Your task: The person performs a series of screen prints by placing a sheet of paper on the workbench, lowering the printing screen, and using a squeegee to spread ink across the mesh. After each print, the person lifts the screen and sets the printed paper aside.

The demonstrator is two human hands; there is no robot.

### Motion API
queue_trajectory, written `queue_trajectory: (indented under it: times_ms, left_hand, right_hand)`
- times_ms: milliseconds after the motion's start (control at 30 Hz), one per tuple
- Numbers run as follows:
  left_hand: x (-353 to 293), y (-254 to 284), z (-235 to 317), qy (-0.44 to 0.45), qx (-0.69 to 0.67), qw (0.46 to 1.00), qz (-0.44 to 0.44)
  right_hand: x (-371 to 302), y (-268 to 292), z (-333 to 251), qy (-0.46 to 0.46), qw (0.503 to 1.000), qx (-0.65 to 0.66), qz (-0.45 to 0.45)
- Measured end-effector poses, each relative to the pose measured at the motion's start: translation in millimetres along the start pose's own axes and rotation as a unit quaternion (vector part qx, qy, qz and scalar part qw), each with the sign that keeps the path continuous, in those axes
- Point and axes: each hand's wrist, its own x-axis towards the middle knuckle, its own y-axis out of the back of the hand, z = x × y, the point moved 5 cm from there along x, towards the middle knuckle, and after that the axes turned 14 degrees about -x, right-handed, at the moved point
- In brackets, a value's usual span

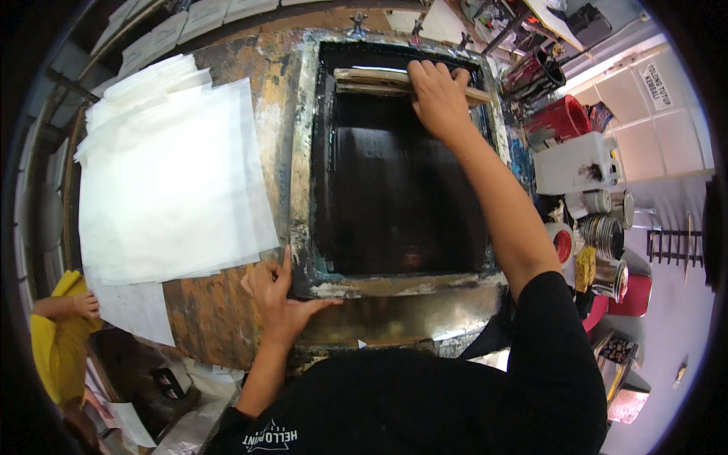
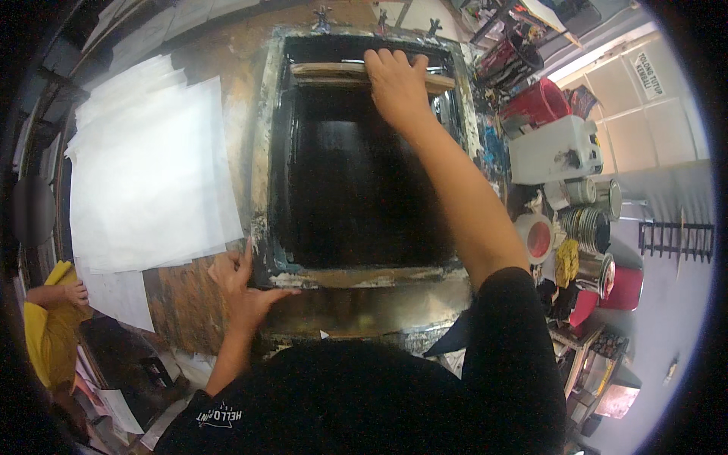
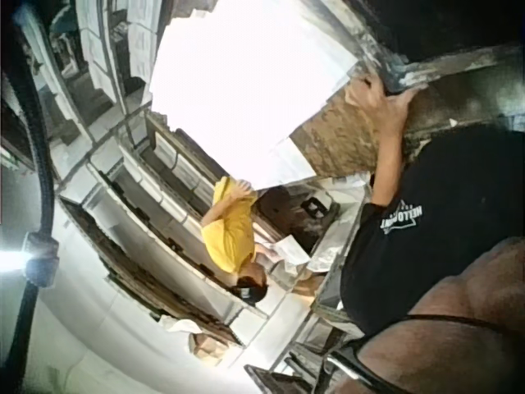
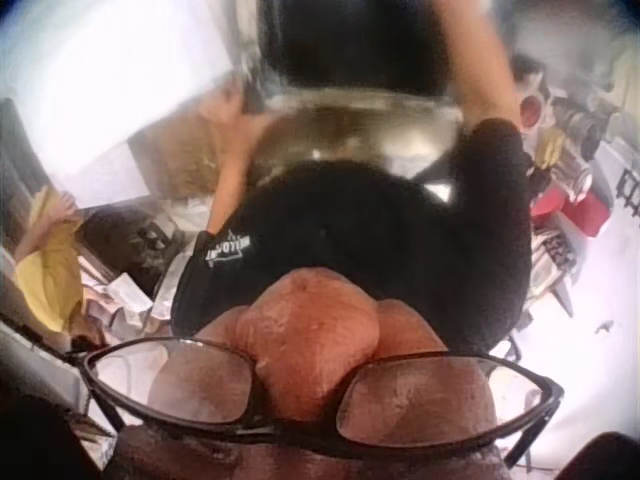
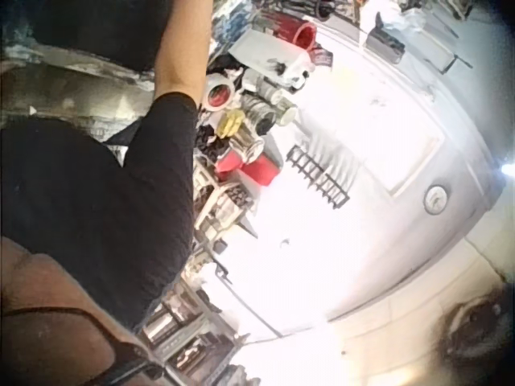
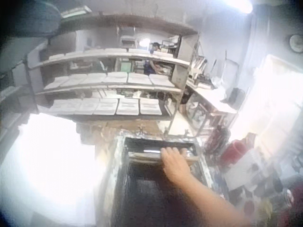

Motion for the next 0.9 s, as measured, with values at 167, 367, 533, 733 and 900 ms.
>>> queue_trajectory:
  times_ms: [167, 367, 533, 733, 900]
  left_hand:
    - [-3, -5, -4, 0.032, -0.006, 0.999, -0.027]
    - [-3, -3, 0, 0.016, -0.013, 1.0, 0.008]
    - [-4, -3, 2, 0.037, -0.01, 0.999, 0.002]
    - [-7, -3, -2, 0.012, -0.029, 0.999, 0.013]
    - [1, 3, 13, 0.005, -0.077, 0.996, 0.036]
  right_hand:
    - [-16, 14, -14, -0.02, 1.0, -0.019, 0.011]
    - [-89, 64, -40, -0.012, 1.0, 0.007, -0.02]
    - [-169, 124, -66, -0.003, 0.998, 0.037, -0.055]
    - [-217, 172, -86, 0.0, 0.995, 0.054, -0.088]
    - [-201, 191, -70, 0.014, 0.995, 0.067, -0.076]
